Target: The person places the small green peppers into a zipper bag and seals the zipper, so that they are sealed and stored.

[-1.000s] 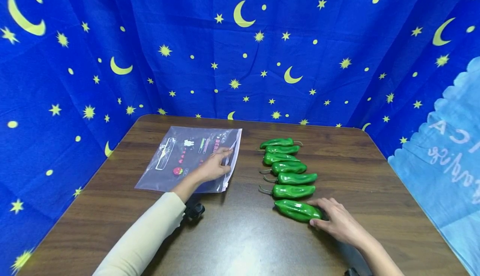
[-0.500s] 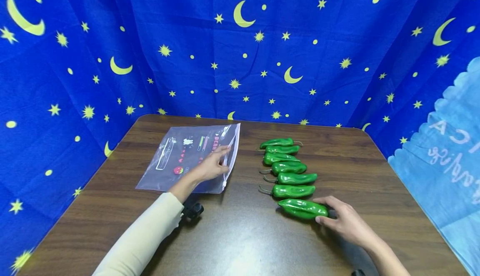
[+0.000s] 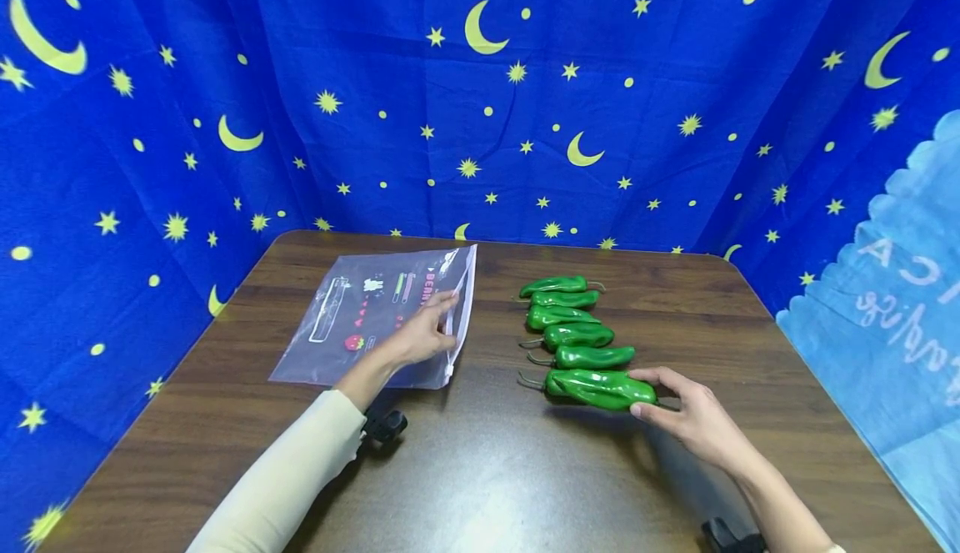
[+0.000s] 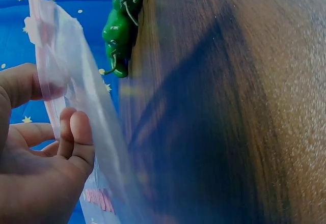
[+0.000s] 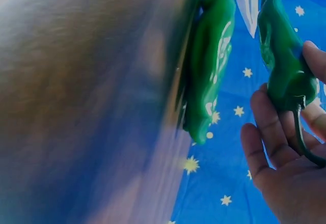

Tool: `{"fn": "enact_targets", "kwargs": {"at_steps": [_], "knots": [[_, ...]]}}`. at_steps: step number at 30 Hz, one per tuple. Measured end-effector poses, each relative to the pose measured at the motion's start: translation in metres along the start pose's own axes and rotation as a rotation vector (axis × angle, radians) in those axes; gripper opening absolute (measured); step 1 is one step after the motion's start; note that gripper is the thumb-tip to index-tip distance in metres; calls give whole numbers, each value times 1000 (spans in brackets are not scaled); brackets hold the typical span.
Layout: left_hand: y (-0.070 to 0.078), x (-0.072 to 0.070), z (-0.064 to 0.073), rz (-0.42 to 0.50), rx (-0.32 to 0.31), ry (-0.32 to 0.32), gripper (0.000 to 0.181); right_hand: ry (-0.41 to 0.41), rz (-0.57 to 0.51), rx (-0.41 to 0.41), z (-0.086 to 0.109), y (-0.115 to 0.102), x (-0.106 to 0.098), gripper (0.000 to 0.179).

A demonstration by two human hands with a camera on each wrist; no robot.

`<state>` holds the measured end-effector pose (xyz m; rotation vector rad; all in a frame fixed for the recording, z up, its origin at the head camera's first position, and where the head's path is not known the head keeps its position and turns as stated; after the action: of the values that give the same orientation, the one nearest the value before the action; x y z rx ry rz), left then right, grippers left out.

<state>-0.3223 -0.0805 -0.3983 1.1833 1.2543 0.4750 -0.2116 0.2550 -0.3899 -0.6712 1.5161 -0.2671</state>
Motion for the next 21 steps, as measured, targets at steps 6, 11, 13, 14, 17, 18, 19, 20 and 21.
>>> {"fn": "enact_targets", "kwargs": {"at_steps": [6, 11, 13, 14, 17, 18, 19, 20, 21], "knots": [[2, 0, 1, 17, 8, 2, 78, 52, -3, -42, -11, -9, -3, 42], [4, -1, 2, 32, 10, 4, 79, 89, -13, -36, -23, -17, -5, 42], [5, -1, 3, 31, 17, 4, 79, 107, -11, -43, -29, -22, -6, 43], [6, -1, 3, 34, 19, 5, 79, 119, -9, -51, -32, -24, -7, 43], [8, -1, 4, 40, 27, 10, 79, 149, -7, -72, -43, -32, -7, 42], [9, -1, 4, 38, 34, 12, 78, 156, -3, -76, -46, -34, -6, 42], [10, -1, 5, 40, 39, 12, 78, 163, 4, -80, -50, -36, -6, 41], [11, 0, 5, 45, 39, 10, 79, 161, 5, -77, -53, -37, -4, 42], [11, 0, 5, 51, 38, 7, 79, 159, 6, -75, -56, -38, -3, 42]]}}
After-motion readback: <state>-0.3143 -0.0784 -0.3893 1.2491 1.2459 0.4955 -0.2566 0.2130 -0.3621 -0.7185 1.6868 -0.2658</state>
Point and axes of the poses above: each hand's wrist, its own z-axis away from the middle knuckle, its own x-axis out of the palm, y = z × x, the point moved 8 cm from there along -z, towards the middle knuckle, and after that the axes turned 8 degrees about z, right-handed, at the moved point
